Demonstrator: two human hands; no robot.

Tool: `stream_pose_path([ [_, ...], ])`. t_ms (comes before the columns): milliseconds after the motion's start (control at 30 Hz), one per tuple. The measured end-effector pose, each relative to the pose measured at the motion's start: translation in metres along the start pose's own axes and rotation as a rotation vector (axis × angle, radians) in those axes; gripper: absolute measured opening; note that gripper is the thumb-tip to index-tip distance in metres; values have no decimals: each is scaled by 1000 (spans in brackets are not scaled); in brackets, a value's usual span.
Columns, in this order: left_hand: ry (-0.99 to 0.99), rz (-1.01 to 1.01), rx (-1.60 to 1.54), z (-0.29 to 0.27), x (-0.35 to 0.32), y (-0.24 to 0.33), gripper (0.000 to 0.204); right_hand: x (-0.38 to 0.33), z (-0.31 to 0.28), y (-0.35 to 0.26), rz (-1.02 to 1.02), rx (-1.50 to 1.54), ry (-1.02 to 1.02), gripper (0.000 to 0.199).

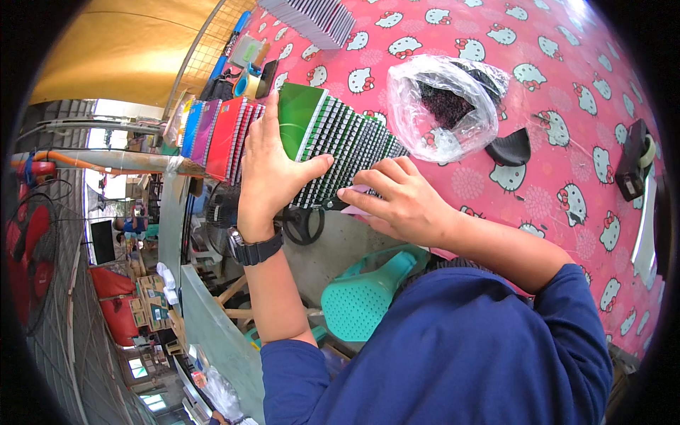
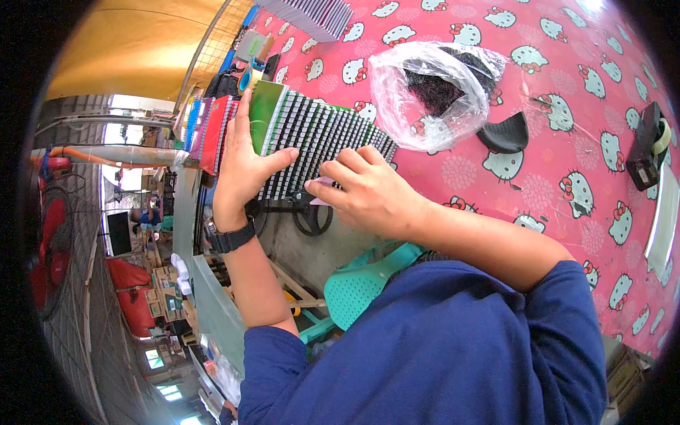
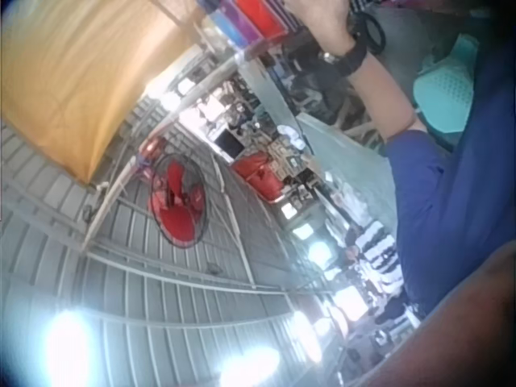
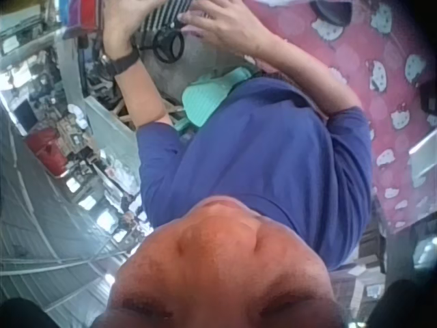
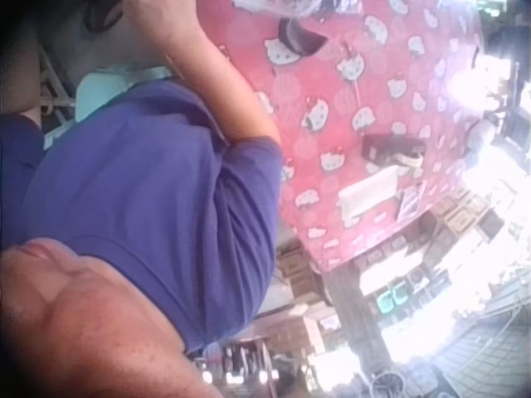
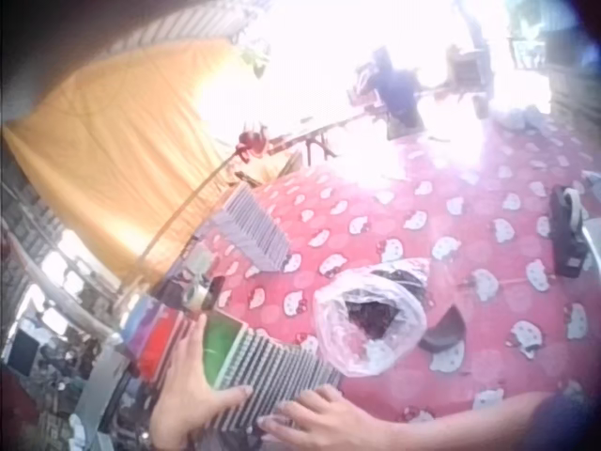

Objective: The person processes notebooks by using shears to trim the ends of the spiral binding on green and red notebooks. The person handles the notebooks one by one, trims the binding, and then stacks the finished notebooks into separate piles on a table.

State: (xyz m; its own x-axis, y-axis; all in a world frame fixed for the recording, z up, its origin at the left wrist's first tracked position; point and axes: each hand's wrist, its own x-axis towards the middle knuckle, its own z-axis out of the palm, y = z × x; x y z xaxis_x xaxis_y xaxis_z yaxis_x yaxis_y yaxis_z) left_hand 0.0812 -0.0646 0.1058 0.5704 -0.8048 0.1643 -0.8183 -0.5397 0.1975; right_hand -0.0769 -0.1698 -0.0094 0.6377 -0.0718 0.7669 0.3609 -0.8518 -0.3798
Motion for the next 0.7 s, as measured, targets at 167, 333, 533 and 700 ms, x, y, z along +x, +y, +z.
stream_pose_path([
  [167,1,6,-18,0,0,3,109,8,-11,11,511,912,-366,23],
  [333,-9,-11,-16,-1,1,2,109,4,-5,4,775,1202,-467,28],
  [533,3,7,-17,0,0,0,109,-12,-6,-13,221,231,-97,42],
  [700,18,29,-20,1,-1,-2,109,-11,3,-12,106,72,-52,38],
])
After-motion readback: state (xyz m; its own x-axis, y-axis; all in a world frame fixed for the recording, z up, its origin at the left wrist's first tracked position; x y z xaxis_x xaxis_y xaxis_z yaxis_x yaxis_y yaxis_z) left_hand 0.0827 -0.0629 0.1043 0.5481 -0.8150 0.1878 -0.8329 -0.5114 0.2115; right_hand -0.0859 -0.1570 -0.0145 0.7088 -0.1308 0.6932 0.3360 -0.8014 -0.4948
